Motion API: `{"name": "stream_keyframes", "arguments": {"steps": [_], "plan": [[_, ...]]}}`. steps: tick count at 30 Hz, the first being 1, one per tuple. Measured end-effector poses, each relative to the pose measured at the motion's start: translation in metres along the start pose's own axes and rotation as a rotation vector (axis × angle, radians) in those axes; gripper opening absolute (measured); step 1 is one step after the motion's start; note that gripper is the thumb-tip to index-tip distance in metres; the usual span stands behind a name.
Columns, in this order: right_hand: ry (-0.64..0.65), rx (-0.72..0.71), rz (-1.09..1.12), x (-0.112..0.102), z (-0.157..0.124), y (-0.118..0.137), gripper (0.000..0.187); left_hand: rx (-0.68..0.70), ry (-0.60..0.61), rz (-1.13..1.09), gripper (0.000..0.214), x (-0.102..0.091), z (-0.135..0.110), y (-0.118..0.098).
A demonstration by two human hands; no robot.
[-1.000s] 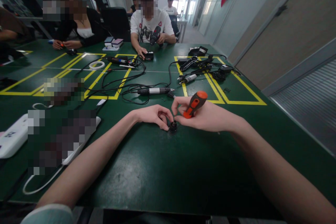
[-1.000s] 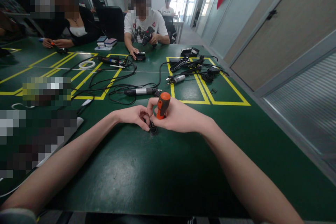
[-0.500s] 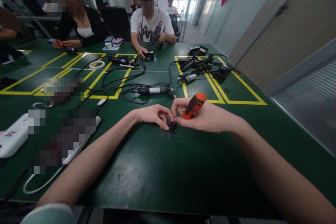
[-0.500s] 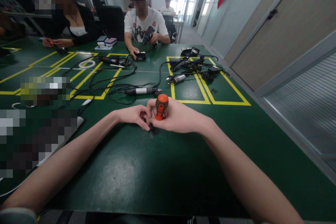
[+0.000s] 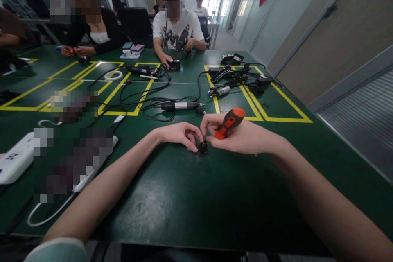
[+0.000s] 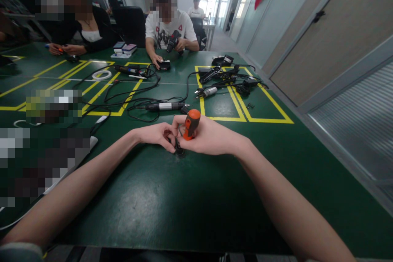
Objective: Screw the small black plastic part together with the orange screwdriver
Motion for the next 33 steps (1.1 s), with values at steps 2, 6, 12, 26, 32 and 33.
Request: {"name": "stream_keyframes", "arguments": {"steps": [2, 6, 12, 26, 32, 33], "plan": [[-0.015, 0.015, 0.003, -0.001, 0.000, 0.000, 0.014, -0.011, -0.006, -0.001, 0.043, 0.000, 0.000, 0.000], [-0.025, 0.019, -0.013, -0.004, -0.001, 0.003, 0.019, -0.020, -0.006, 0.003, 0.047, 0.000, 0.000, 0.000], [-0.004, -0.002, -0.089, -0.004, 0.001, 0.008, 0.011, -0.014, 0.001, 0.002, 0.046, 0.000, 0.000, -0.001], [0.007, 0.047, 0.047, -0.001, -0.001, 0.005, 0.017, -0.018, -0.002, 0.014, 0.048, 0.000, 0.000, 0.001], [-0.037, 0.041, 0.029, -0.004, -0.001, 0.004, 0.012, -0.014, -0.004, -0.003, 0.048, 0.001, -0.001, 0.000], [-0.040, 0.034, 0.021, -0.005, -0.002, 0.004, 0.013, -0.016, -0.003, -0.003, 0.049, 0.001, -0.001, 0.000]]}}
Point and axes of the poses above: each hand's wrist, its own z-axis towards the middle knuckle, its own x-axis out of the palm, y = z × x, the point moved 4 cm from there along z, towards the middle knuckle, and after that the axes turned 8 degrees about -z, right-handed, at the moved point
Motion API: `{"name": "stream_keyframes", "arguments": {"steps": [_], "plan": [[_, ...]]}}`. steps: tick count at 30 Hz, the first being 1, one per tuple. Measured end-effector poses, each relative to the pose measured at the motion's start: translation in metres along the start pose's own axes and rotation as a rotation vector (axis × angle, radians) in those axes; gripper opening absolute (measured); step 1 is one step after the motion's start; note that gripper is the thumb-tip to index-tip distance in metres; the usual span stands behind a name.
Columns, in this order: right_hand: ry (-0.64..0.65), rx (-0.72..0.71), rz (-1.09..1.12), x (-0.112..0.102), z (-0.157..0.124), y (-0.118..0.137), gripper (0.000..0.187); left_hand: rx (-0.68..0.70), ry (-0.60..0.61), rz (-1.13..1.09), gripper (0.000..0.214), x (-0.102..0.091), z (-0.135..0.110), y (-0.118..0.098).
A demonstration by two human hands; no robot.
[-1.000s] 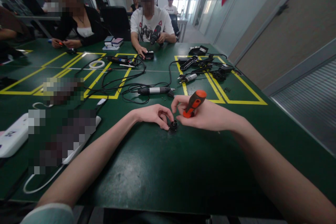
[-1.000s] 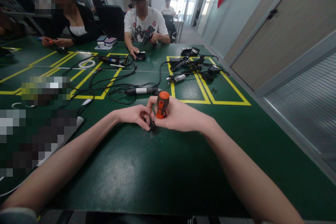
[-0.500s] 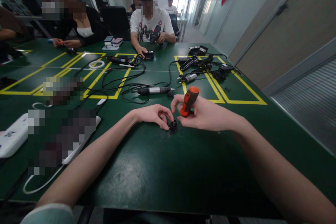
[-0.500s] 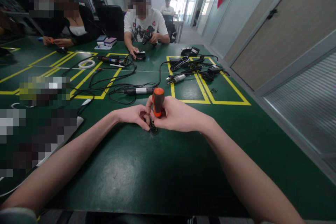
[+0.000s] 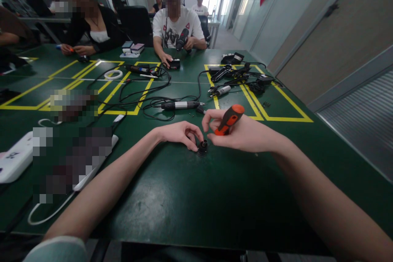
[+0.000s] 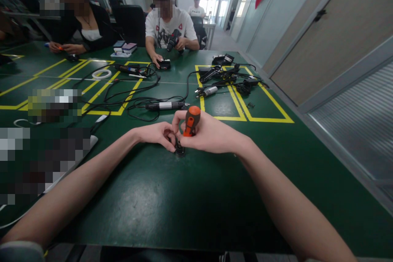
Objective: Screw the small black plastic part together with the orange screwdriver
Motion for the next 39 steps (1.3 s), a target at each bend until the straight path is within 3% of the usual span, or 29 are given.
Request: {"name": "stream_keyframes", "arguments": {"steps": [6, 12, 21, 27, 33, 39], "plan": [[0.008, -0.047, 0.044, 0.001, 0.001, 0.000, 0.019, -0.002, 0.002, 0.015, 0.050, -0.001, 0.001, 0.001], [-0.007, -0.053, 0.036, 0.003, 0.000, -0.007, 0.009, 0.016, 0.013, 0.002, 0.047, -0.001, 0.002, 0.002], [-0.054, -0.076, -0.065, -0.003, 0.002, 0.007, 0.013, 0.010, 0.014, 0.000, 0.053, -0.002, 0.001, 0.002], [-0.119, -0.141, -0.057, -0.008, 0.002, 0.006, 0.033, 0.018, 0.015, 0.016, 0.045, -0.001, 0.000, -0.001], [-0.102, -0.144, -0.101, -0.012, -0.003, 0.006, 0.024, 0.019, 0.020, -0.003, 0.046, -0.001, 0.001, 0.002], [-0.171, -0.148, -0.111, -0.023, -0.008, 0.006, 0.024, 0.006, 0.032, -0.029, 0.046, 0.000, 0.001, 0.001]]}}
Point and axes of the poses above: each hand's wrist, its own z-axis towards the middle knuckle, its own x-axis out of the palm, y = z × x, the point moved 4 cm from there along z, towards the middle knuckle, and after that the axes turned 8 degrees about -z, right-handed, at the moved point
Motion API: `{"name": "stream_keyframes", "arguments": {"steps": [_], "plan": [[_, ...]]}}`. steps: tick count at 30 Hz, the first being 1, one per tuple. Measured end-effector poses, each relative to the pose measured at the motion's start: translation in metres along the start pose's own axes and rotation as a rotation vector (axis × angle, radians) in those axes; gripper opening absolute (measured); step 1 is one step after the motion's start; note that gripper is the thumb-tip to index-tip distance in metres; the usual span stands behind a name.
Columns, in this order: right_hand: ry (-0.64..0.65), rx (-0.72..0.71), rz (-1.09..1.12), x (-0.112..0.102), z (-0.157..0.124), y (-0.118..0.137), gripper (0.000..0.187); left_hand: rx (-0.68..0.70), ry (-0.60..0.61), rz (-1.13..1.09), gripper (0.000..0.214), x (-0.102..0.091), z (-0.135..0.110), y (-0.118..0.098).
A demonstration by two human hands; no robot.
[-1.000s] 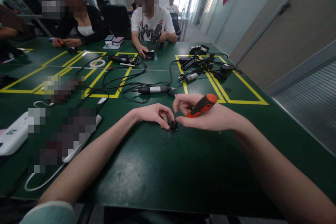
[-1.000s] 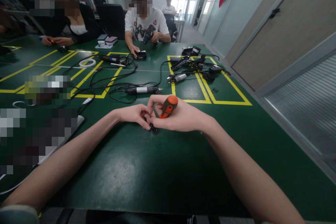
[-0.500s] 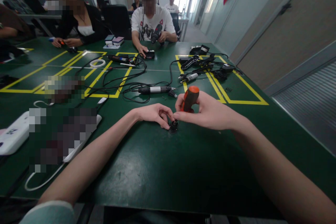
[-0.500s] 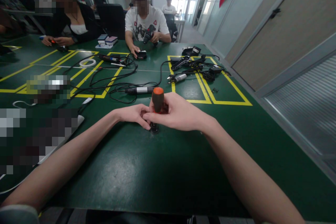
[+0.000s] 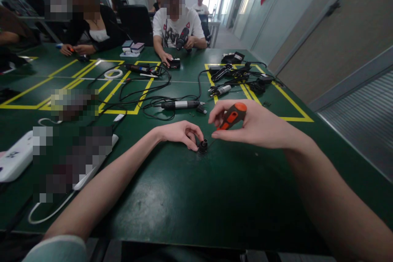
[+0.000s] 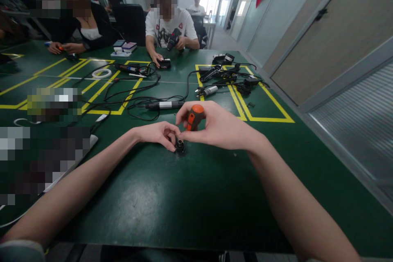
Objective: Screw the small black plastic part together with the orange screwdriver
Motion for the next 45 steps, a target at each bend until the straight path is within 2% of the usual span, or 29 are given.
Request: {"name": "stream_keyframes", "arguments": {"steps": [4, 11, 15, 18, 21, 25, 27, 31, 40, 45], "plan": [[-0.041, 0.005, 0.028, -0.006, -0.002, 0.003, 0.035, 0.006, 0.003, -0.006, 0.046, 0.001, 0.000, -0.001], [-0.092, 0.013, 0.051, -0.009, -0.006, 0.009, 0.039, 0.000, 0.012, 0.002, 0.043, 0.000, -0.001, -0.002], [-0.135, 0.014, 0.145, -0.009, -0.007, 0.012, 0.032, -0.005, 0.008, 0.009, 0.043, 0.000, -0.001, -0.001], [-0.071, -0.040, 0.221, -0.008, -0.007, 0.015, 0.020, 0.002, 0.000, 0.024, 0.043, -0.001, -0.001, -0.001], [0.002, -0.122, 0.354, -0.001, -0.004, 0.017, 0.010, 0.009, -0.001, 0.039, 0.042, -0.001, 0.000, -0.001], [-0.046, -0.221, 0.631, 0.013, 0.001, 0.017, 0.018, 0.003, -0.007, 0.032, 0.045, -0.001, 0.000, 0.000], [-0.037, -0.228, 0.747, 0.023, 0.003, 0.018, 0.016, 0.007, -0.018, 0.039, 0.046, -0.001, 0.000, 0.000], [-0.047, -0.150, 0.908, 0.034, 0.005, 0.019, 0.017, 0.037, -0.019, 0.044, 0.045, 0.000, 0.000, -0.001], [-0.190, -0.102, 0.886, 0.024, 0.008, 0.014, 0.025, 0.006, -0.002, 0.043, 0.051, 0.001, 0.000, -0.003], [-0.194, -0.060, 0.885, 0.028, 0.008, 0.013, 0.028, 0.011, -0.003, 0.031, 0.046, 0.002, 0.000, -0.003]]}}
Point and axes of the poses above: each hand's wrist, its own z-axis towards the middle knuckle, its own x-axis out of the palm, y = z × x, the point moved 4 cm from there along z, towards the middle knuckle, and after that the axes turned 8 degrees about -z, right-handed, at the moved point
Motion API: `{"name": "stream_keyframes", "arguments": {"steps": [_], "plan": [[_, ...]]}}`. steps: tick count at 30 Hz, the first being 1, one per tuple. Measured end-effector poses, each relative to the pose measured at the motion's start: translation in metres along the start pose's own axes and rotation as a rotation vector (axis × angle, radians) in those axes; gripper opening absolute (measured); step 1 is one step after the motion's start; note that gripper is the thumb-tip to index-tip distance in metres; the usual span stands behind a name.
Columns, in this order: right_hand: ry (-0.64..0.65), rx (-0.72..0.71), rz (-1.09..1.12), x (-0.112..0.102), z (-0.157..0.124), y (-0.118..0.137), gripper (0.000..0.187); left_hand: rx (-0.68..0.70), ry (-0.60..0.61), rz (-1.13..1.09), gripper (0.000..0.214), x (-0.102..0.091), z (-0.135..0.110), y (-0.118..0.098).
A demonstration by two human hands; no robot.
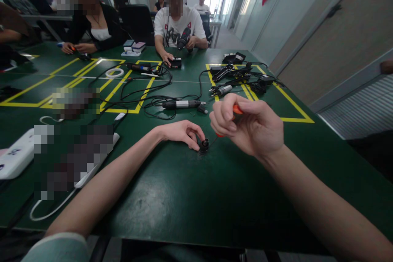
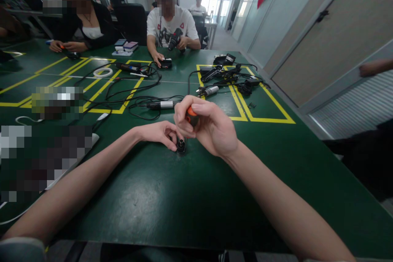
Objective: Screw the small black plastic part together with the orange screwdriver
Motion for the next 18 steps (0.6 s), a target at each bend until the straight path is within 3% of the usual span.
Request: {"name": "stream_keyframes", "arguments": {"steps": [6, 11, 18], "plan": [[0.059, 0.001, 0.084, 0.0014, -0.0005, -0.0003, 0.024, -0.002, -0.006, -0.006, 0.048, 0.0000, 0.0003, 0.0004], [0.038, -0.012, 0.014, -0.0013, 0.0014, 0.0053, 0.030, -0.005, -0.005, 0.001, 0.050, -0.0002, 0.0002, 0.0003], [0.128, 0.050, 0.146, 0.0064, -0.0023, -0.0037, 0.026, -0.002, -0.001, 0.014, 0.039, 0.0019, -0.0008, -0.0022]]}}
Point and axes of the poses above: each hand's wrist, its own z-axis towards the middle knuckle, its own x-axis out of the palm, y = z × x, the point moved 4 cm from there along z, towards the middle knuckle, and after that the axes turned 8 degrees about -z, right-handed, at the moved point
